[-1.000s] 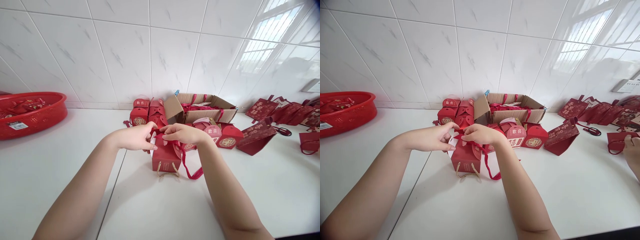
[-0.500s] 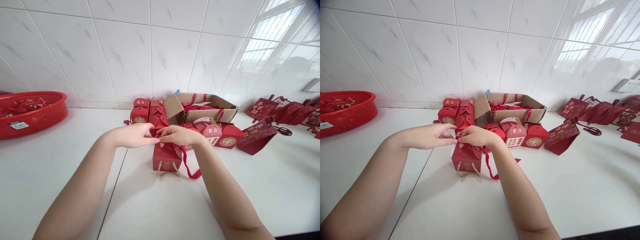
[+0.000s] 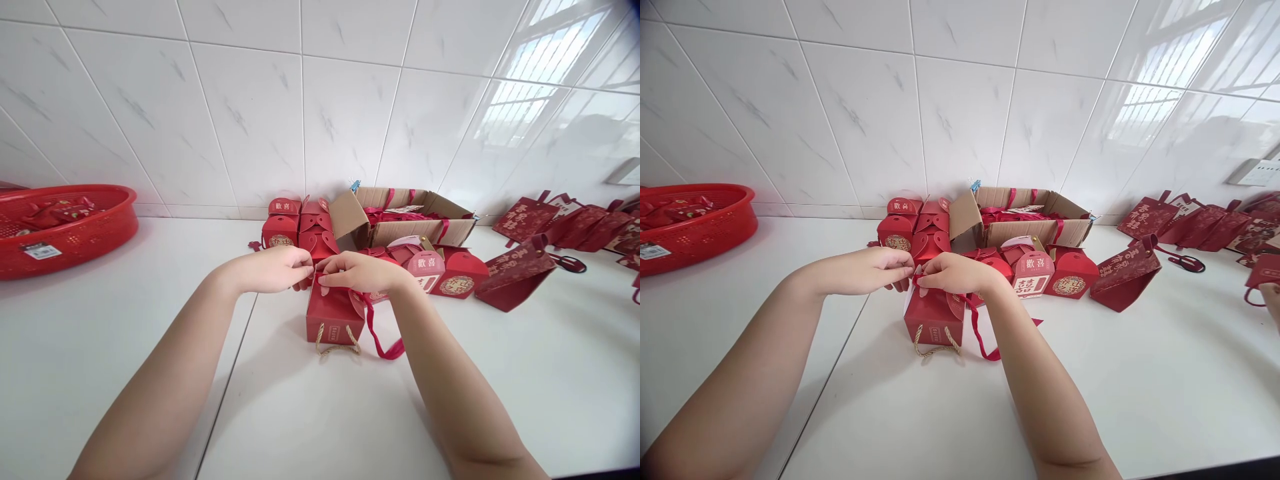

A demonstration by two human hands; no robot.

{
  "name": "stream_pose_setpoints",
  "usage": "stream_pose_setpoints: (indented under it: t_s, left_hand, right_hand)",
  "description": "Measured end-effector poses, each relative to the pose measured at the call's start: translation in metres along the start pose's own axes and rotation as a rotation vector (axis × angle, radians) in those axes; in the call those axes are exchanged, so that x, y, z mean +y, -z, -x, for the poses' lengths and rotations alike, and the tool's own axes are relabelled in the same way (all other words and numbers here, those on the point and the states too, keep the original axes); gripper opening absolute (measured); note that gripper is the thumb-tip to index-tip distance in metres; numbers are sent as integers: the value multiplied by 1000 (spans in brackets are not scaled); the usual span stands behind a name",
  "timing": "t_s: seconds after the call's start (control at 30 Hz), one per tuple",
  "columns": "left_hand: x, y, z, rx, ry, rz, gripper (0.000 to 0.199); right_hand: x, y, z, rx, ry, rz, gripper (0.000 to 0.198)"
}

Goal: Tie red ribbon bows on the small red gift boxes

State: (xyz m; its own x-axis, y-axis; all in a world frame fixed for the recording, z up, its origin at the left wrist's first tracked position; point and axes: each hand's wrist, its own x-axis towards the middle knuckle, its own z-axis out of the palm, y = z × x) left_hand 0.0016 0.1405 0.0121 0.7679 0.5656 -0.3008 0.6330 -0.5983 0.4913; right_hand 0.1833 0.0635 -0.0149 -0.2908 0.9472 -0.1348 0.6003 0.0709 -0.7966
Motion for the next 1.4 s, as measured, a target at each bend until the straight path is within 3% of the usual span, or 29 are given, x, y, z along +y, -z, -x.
stream_pose_setpoints:
  t_s: [0.23, 0.6, 0.8, 1.4]
  left_hand:
    - [1, 1, 0, -30, 6, 47, 35]
    - [5, -2, 2, -60, 23, 22, 30]
    - [2, 1, 3, -134, 27, 188, 19]
    - [3, 0, 5, -107, 81, 152, 22]
  right_hand:
    - [2, 10, 7, -14, 42, 12, 29]
    - [6, 11, 4, -25, -50, -65, 26]
    - [4, 8, 5, -40, -42, -136, 26]
    - [-3, 0, 2, -17, -174, -4, 26]
